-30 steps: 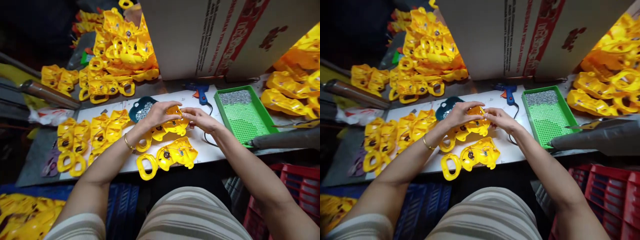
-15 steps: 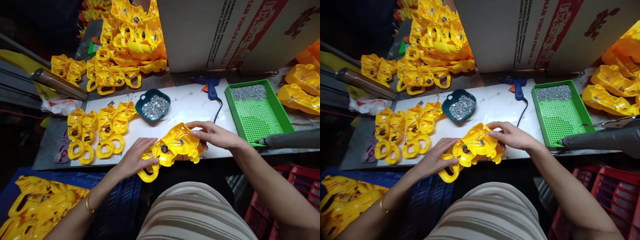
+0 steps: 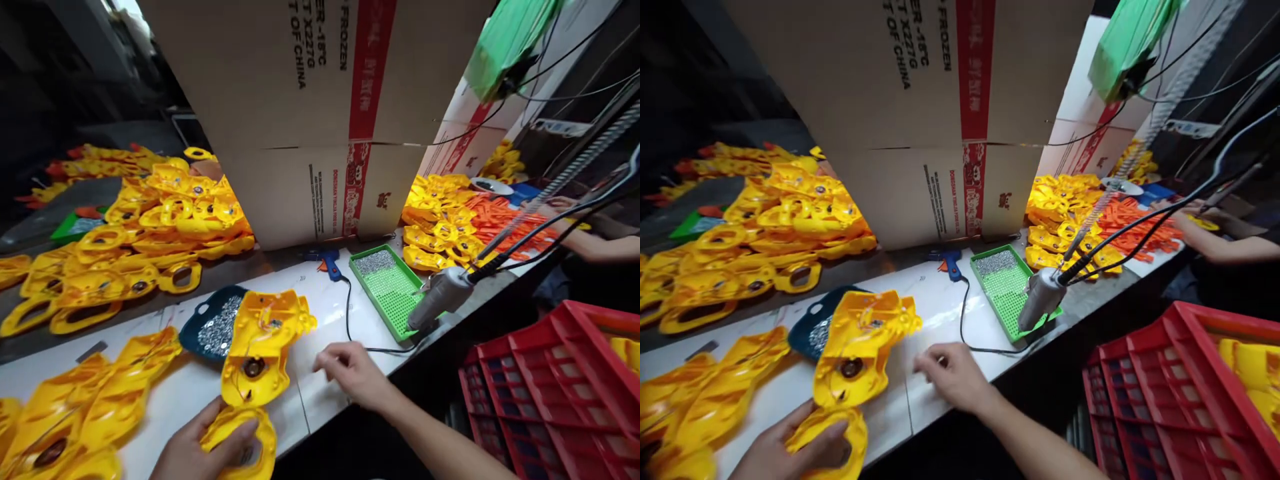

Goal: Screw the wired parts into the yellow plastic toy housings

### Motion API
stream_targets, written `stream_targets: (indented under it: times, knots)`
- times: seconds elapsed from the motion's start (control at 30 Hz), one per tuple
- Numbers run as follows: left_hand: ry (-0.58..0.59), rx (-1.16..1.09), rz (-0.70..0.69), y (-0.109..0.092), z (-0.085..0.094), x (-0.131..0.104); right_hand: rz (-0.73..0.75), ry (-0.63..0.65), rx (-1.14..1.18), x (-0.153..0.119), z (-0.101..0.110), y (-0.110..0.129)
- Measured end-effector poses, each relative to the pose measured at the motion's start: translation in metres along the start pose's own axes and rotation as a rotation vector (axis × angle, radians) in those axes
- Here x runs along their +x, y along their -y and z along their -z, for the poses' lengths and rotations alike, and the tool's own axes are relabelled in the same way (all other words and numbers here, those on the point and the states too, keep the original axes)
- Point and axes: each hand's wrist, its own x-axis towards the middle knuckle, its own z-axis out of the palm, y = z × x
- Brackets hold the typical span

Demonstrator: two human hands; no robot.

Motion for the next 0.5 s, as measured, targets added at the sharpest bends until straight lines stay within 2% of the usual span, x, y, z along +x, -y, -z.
stream_targets:
  times: [0.07,0.1,0.2,0.3,0.37,0.43,0.5]
  knots:
    - [-0.084,-0.001,-0.104,-0.018,-0.012,0.013,-0.012,0.153,0.068,0.0,-0.02,-0.001]
    - [-0.08,0.01,-0.177,-0.029,-0.018,0.02,0.017,0.166,0.076,0.002,-0.031,-0.002]
    - [-0.045,-0.007,-0.358,-0.059,-0.032,0.04,0.065,-0.017,0.149,0.019,-0.059,-0.007]
    - [-0.049,-0.037,-0.417,-0.084,-0.039,0.046,0.076,-0.237,0.273,0.04,-0.068,-0.01]
    - [-0.059,-0.042,-0.448,-0.093,-0.038,0.041,0.085,-0.491,0.214,0.055,-0.055,-0.003]
    - [-0.085,-0.021,-0.497,-0.091,-0.034,0.033,0.038,-0.884,0.049,0.075,-0.027,0.015]
    - [-0.093,0.022,-0.533,-0.078,-0.029,0.023,0.01,-1.036,-0.011,0.097,0.012,0.043]
